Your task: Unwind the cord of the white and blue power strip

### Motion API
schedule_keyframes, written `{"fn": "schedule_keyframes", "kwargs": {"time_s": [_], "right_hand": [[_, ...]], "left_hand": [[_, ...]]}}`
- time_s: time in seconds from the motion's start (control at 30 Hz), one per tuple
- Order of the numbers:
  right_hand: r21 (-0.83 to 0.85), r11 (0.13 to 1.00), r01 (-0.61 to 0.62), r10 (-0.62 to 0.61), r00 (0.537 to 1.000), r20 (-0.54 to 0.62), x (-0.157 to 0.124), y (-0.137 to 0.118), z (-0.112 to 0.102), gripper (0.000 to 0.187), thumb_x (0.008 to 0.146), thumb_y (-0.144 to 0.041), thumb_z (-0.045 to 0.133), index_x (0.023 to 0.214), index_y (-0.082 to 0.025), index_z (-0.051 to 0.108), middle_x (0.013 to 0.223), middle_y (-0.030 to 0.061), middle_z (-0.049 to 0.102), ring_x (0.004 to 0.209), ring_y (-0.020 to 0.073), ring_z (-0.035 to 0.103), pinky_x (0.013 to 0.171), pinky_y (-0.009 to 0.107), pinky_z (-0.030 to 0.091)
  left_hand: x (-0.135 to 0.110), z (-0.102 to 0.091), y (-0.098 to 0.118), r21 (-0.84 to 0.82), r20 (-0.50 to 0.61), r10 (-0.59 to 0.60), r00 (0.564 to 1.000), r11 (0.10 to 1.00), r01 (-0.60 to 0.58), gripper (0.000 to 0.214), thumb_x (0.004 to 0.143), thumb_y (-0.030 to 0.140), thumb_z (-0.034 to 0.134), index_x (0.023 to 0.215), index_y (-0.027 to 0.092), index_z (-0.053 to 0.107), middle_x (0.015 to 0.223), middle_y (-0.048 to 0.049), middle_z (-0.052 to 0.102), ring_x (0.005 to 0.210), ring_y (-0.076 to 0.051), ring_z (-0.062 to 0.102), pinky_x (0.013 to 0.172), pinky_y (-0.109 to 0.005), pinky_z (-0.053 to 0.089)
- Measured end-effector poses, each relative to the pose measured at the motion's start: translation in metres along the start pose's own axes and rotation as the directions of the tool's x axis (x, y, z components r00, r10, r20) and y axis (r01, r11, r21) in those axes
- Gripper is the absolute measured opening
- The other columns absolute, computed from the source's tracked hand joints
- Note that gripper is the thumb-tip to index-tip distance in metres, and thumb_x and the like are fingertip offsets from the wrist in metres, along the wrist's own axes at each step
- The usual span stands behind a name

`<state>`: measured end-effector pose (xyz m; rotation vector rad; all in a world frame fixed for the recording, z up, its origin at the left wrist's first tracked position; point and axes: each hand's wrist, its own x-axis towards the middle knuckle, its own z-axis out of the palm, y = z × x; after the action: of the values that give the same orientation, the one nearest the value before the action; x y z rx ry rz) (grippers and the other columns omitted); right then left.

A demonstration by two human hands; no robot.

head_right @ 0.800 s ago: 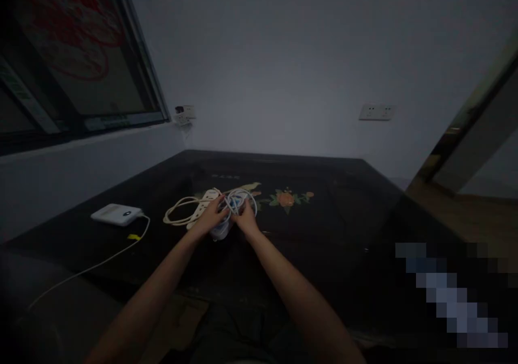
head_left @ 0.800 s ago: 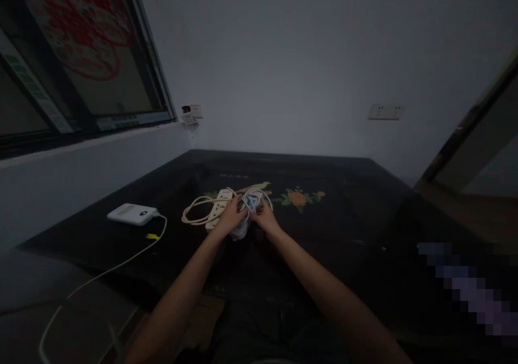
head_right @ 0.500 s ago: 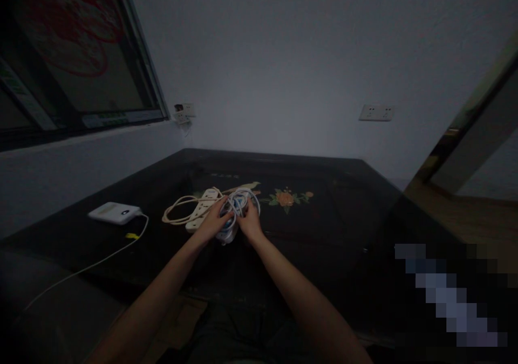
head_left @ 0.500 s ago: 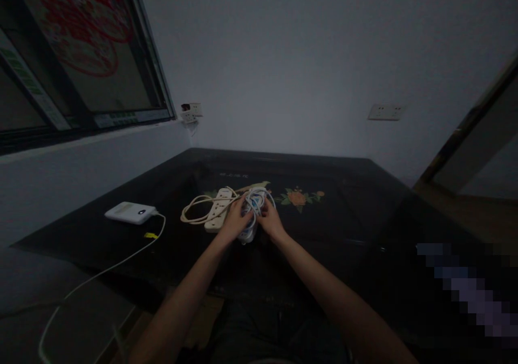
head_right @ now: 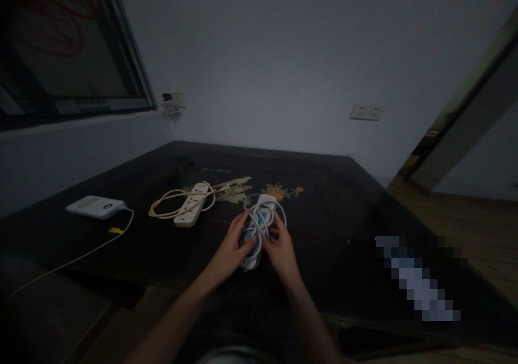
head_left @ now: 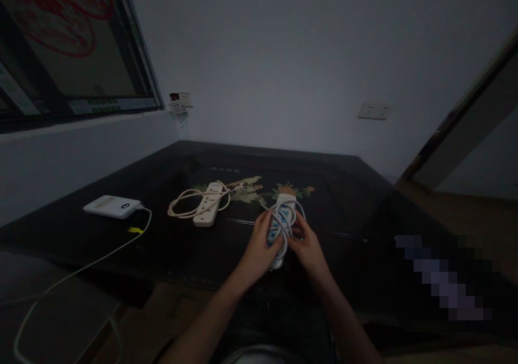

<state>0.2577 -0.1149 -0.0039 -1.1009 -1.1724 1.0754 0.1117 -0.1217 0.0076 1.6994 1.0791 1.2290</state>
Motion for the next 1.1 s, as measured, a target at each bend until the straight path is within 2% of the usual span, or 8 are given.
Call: {"fn": "schedule_keyframes", "kwargs": {"time_s": [0.13, 0.3, 0.57, 0.77, 0.87, 1.0, 1.1], "right_hand": [[0.019, 0.999, -0.031, 0.031, 0.998, -0.054, -0.022, -0.003, -0.016, 0.079, 0.061, -0.022, 0.072, 0.136, -0.024, 0.047, 0.112, 0.0082, 0.066, 0.098, 0.0227, 0.064, 0.086, 0.038, 0.053], [0.017, 0.997, -0.072, 0.072, 0.997, -0.01, -0.027, -0.001, -0.03, 0.078, 0.061, -0.025, 0.074, 0.134, -0.022, 0.049, 0.107, 0.0091, 0.068, 0.095, 0.0234, 0.064, 0.083, 0.039, 0.054], [0.003, 0.999, -0.039, 0.039, 0.999, -0.033, -0.026, 0.013, -0.032, 0.072, 0.062, -0.028, 0.075, 0.131, -0.024, 0.053, 0.116, 0.0087, 0.066, 0.104, 0.0243, 0.063, 0.091, 0.043, 0.051], [0.028, 0.999, -0.035, 0.034, 0.999, 0.002, -0.03, 0.016, -0.03, 0.069, 0.066, -0.03, 0.073, 0.131, -0.022, 0.052, 0.127, 0.0104, 0.061, 0.114, 0.0253, 0.059, 0.1, 0.045, 0.045], [-0.065, 0.998, 0.013, -0.014, 1.0, -0.013, -0.032, 0.015, -0.03, 0.065, 0.07, -0.031, 0.071, 0.131, -0.022, 0.052, 0.13, 0.0103, 0.059, 0.119, 0.0258, 0.056, 0.104, 0.045, 0.042], [-0.31, 0.949, 0.062, -0.09, 0.993, -0.076, -0.036, 0.017, -0.032, 0.054, 0.074, -0.036, 0.067, 0.125, -0.022, 0.058, 0.129, 0.0102, 0.06, 0.121, 0.0279, 0.053, 0.107, 0.049, 0.036], [-0.383, 0.921, 0.072, -0.112, 0.99, -0.083, -0.038, 0.018, -0.033, 0.052, 0.076, -0.038, 0.065, 0.124, -0.022, 0.06, 0.129, 0.0102, 0.06, 0.12, 0.0283, 0.053, 0.106, 0.049, 0.036]], "left_hand": [[-0.019, 0.016, 0.009, -0.026, 0.045, -0.027, 0.999, 0.999, 0.029, 0.069, 0.082, 0.025, 0.054, 0.146, 0.023, 0.03, 0.151, -0.0099, 0.026, 0.142, -0.024, 0.024, 0.118, -0.04, 0.021], [-0.027, 0.021, 0.009, -0.01, 0.085, -0.035, 0.996, 0.999, 0.036, 0.069, 0.082, 0.024, 0.054, 0.147, 0.023, 0.029, 0.152, -0.0097, 0.026, 0.143, -0.025, 0.023, 0.118, -0.042, 0.021], [-0.026, 0.018, 0.002, 0.044, 0.089, -0.021, 0.996, 0.999, 0.017, 0.065, 0.084, 0.025, 0.055, 0.145, 0.026, 0.034, 0.153, -0.0077, 0.029, 0.142, -0.024, 0.025, 0.118, -0.043, 0.021], [-0.025, 0.004, -0.002, 0.102, 0.111, 0.031, 0.993, 0.994, -0.042, 0.055, 0.088, 0.029, 0.051, 0.142, 0.023, 0.039, 0.149, -0.009, 0.037, 0.138, -0.022, 0.033, 0.116, -0.04, 0.025], [-0.024, -0.005, -0.002, 0.108, 0.12, 0.047, 0.992, 0.992, -0.06, 0.052, 0.089, 0.03, 0.052, 0.139, 0.023, 0.043, 0.145, -0.009, 0.042, 0.136, -0.022, 0.037, 0.115, -0.04, 0.026], [-0.023, -0.011, -0.001, 0.09, 0.119, 0.016, 0.993, 0.996, -0.027, 0.047, 0.089, 0.029, 0.051, 0.136, 0.023, 0.046, 0.141, -0.0082, 0.048, 0.131, -0.021, 0.042, 0.113, -0.039, 0.03], [-0.022, -0.012, -0.002, 0.089, 0.116, 0.002, 0.993, 0.996, -0.012, 0.046, 0.089, 0.027, 0.051, 0.134, 0.022, 0.047, 0.138, -0.0088, 0.05, 0.129, -0.021, 0.045, 0.111, -0.038, 0.031]]}}
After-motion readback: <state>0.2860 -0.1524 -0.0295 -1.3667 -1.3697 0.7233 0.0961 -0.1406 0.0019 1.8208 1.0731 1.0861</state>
